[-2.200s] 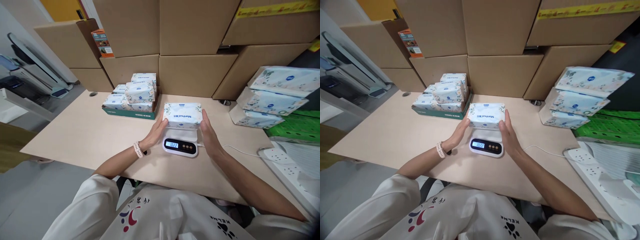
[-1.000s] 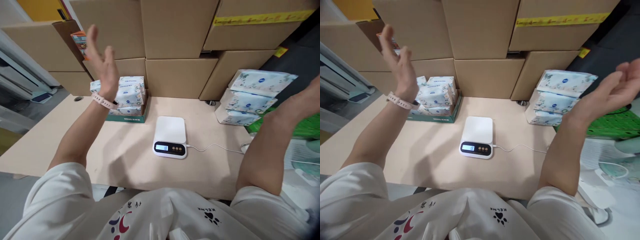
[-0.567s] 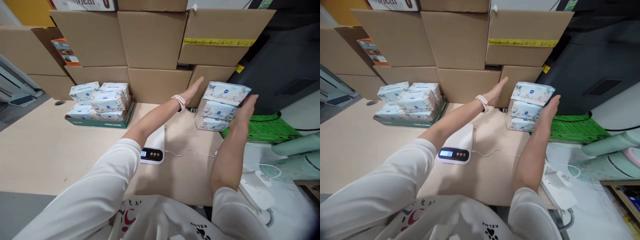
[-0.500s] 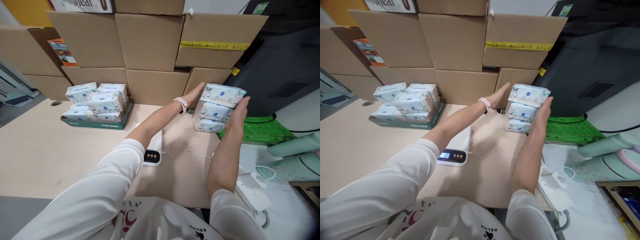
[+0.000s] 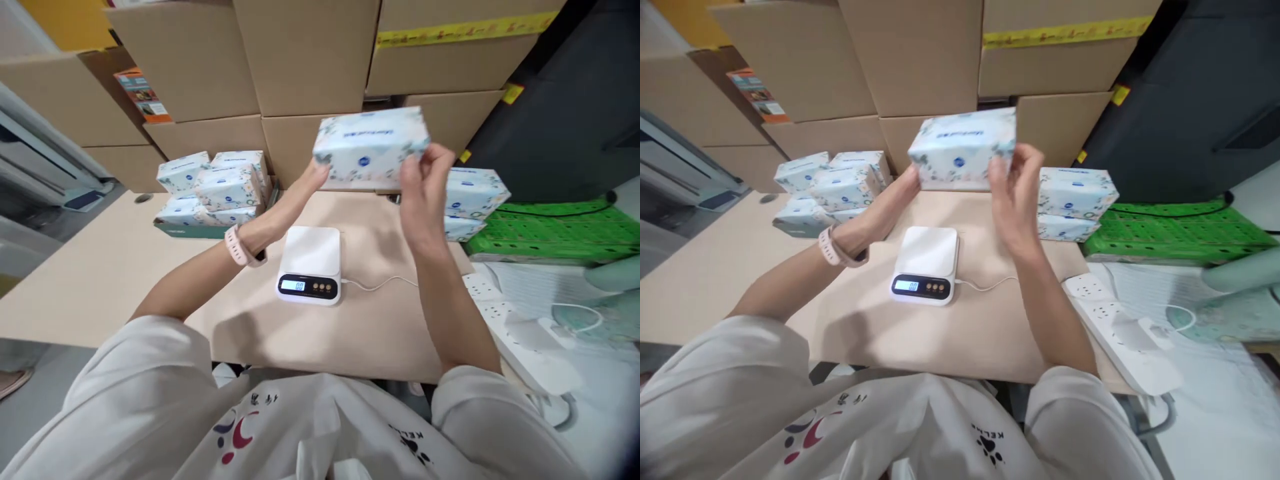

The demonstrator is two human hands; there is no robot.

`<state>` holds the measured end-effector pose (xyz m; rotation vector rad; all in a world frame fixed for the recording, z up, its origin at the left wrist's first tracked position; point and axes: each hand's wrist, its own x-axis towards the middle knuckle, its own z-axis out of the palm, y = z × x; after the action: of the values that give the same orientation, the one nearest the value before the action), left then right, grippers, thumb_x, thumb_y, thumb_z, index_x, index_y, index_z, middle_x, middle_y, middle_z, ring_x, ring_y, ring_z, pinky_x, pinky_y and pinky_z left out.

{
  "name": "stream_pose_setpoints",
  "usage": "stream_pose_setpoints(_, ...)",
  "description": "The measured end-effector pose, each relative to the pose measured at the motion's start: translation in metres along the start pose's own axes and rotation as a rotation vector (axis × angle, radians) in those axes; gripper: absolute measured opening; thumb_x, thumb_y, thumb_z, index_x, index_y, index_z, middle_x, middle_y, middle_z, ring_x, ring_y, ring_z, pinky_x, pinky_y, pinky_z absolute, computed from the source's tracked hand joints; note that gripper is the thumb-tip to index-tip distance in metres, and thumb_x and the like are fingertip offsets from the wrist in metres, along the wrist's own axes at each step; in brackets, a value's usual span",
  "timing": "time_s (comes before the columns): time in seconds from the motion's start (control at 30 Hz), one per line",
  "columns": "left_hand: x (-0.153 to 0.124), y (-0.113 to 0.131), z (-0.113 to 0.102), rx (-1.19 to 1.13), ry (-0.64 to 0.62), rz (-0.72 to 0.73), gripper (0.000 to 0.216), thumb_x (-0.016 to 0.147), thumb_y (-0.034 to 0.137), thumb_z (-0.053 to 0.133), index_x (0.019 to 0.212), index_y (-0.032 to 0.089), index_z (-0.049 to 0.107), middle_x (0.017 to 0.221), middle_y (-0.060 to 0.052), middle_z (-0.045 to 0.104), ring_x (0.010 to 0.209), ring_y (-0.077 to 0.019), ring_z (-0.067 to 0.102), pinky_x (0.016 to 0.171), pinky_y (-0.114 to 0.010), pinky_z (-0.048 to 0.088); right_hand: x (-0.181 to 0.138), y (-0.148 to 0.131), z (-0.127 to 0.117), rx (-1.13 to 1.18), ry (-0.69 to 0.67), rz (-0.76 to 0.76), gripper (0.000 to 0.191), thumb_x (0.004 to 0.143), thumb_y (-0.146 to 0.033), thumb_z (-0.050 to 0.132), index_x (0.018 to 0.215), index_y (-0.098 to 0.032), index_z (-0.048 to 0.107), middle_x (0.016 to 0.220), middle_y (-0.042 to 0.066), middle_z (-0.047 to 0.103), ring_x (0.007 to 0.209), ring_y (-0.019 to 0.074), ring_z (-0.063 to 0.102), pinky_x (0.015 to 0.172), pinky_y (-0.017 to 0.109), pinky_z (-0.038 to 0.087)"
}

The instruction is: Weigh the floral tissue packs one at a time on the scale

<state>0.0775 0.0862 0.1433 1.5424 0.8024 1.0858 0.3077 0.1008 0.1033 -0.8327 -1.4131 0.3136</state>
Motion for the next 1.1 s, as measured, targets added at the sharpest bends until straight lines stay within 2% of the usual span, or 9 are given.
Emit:
stream_pose_setpoints(0.07,-0.044,-0.012,-0.019,0.147,0.026,0.063,0.059,0.106,0.059,0.055,0.16,0.036,0.05,0.175,0.009,0.039,0.172,-0.0255,0.004,0.142,-0.041,0.006,-0.036,-0.012,0.022,0.018,-0.08,0.106,0.053,0.098,-0.075,0.049,0.122,-0.028,0.046,0.127,0.01,0.062,0.123,0.0259,0.067,0.112,0.053,0.057)
stream_pose_setpoints(0.17,-0.09,-0.039,-0.034,0.311,0.043,0.034,0.081,0.1,0.076,0.053,0.168,0.033,0.039,0.18,0.002,0.03,0.172,-0.0318,0.008,0.143,-0.046,0.009,-0.089,-0.012,0.038,0.045,-0.167,0.234,0.05,0.098,-0.075,0.05,0.118,-0.029,0.045,0.13,0.009,0.064,0.121,0.0244,0.069,0.109,0.052,0.06)
stream_pose_setpoints(0.27,-0.115,-0.068,-0.039,0.371,0.027,0.006,0.082,0.103,0.075,0.044,0.172,0.034,0.028,0.181,0.0,0.027,0.172,-0.0298,0.009,0.142,-0.046,0.01,-0.131,0.001,0.041,0.036,-0.246,0.344,0.053,0.096,-0.077,0.051,0.115,-0.028,0.045,0.136,0.012,0.066,0.119,0.025,0.071,0.109,0.052,0.059)
stream_pose_setpoints(0.37,-0.128,-0.09,-0.041,0.341,0.005,-0.024,0.084,0.103,0.076,0.043,0.173,0.033,0.025,0.181,0.0,0.027,0.172,-0.0278,0.009,0.142,-0.043,0.012,-0.155,0.013,0.038,-0.023,-0.292,0.406,0.057,0.093,-0.08,0.053,0.113,-0.027,0.048,0.144,0.015,0.066,0.128,0.0291,0.069,0.116,0.058,0.053)
stream_pose_setpoints(0.5,-0.141,-0.102,-0.041,0.26,0.131,-0.123,0.091,0.1,0.08,0.044,0.173,0.03,0.024,0.184,0.0,0.015,0.173,-0.027,0.006,0.142,-0.043,0.008,-0.164,0.015,0.032,-0.066,-0.272,0.379,0.055,0.098,-0.078,0.046,0.119,-0.028,0.056,0.153,0.012,0.062,0.144,0.029,0.059,0.126,0.061,0.041)
stream_pose_setpoints(0.6,-0.148,-0.106,-0.044,0.124,0.242,-0.167,0.092,0.1,0.082,0.036,0.174,0.031,0.019,0.185,0.0,0.007,0.173,-0.0255,0.007,0.14,-0.045,0.013,-0.162,0.011,0.03,-0.103,-0.214,0.372,0.062,0.098,-0.08,0.041,0.124,-0.028,0.06,0.147,0.012,0.067,0.144,0.0296,0.058,0.127,0.06,0.039)
stream_pose_setpoints(0.77,-0.152,-0.105,-0.059,-0.088,0.214,-0.164,0.087,0.101,0.08,0.021,0.172,0.031,0.026,0.184,0.0,0.016,0.172,-0.0209,0.013,0.138,-0.042,0.019,-0.158,0.012,0.032,-0.125,-0.189,0.357,0.072,0.098,-0.083,0.036,0.135,-0.027,0.061,0.147,0.012,0.065,0.142,0.0305,0.059,0.126,0.059,0.041)
stream_pose_setpoints(0.93,-0.153,-0.107,-0.066,-0.155,0.199,-0.169,0.089,0.101,0.079,0.019,0.172,0.027,0.029,0.183,-0.002,0.021,0.171,-0.0201,0.017,0.137,-0.04,0.022,-0.155,0.018,0.033,-0.088,-0.163,0.335,0.07,0.1,-0.08,0.031,0.14,-0.029,0.059,0.15,0.011,0.063,0.143,0.0292,0.059,0.127,0.06,0.04)
stream_pose_setpoints(1.1,-0.146,-0.117,-0.065,-0.143,0.212,-0.181,0.1,0.093,0.088,0.026,0.171,0.024,0.032,0.182,-0.006,0.023,0.171,-0.0246,0.017,0.136,-0.04,0.025,-0.155,0.022,0.034,-0.07,-0.16,0.335,0.075,0.098,-0.083,0.03,0.14,-0.029,0.058,0.149,0.013,0.064,0.143,0.029,0.06,0.125,0.058,0.043)
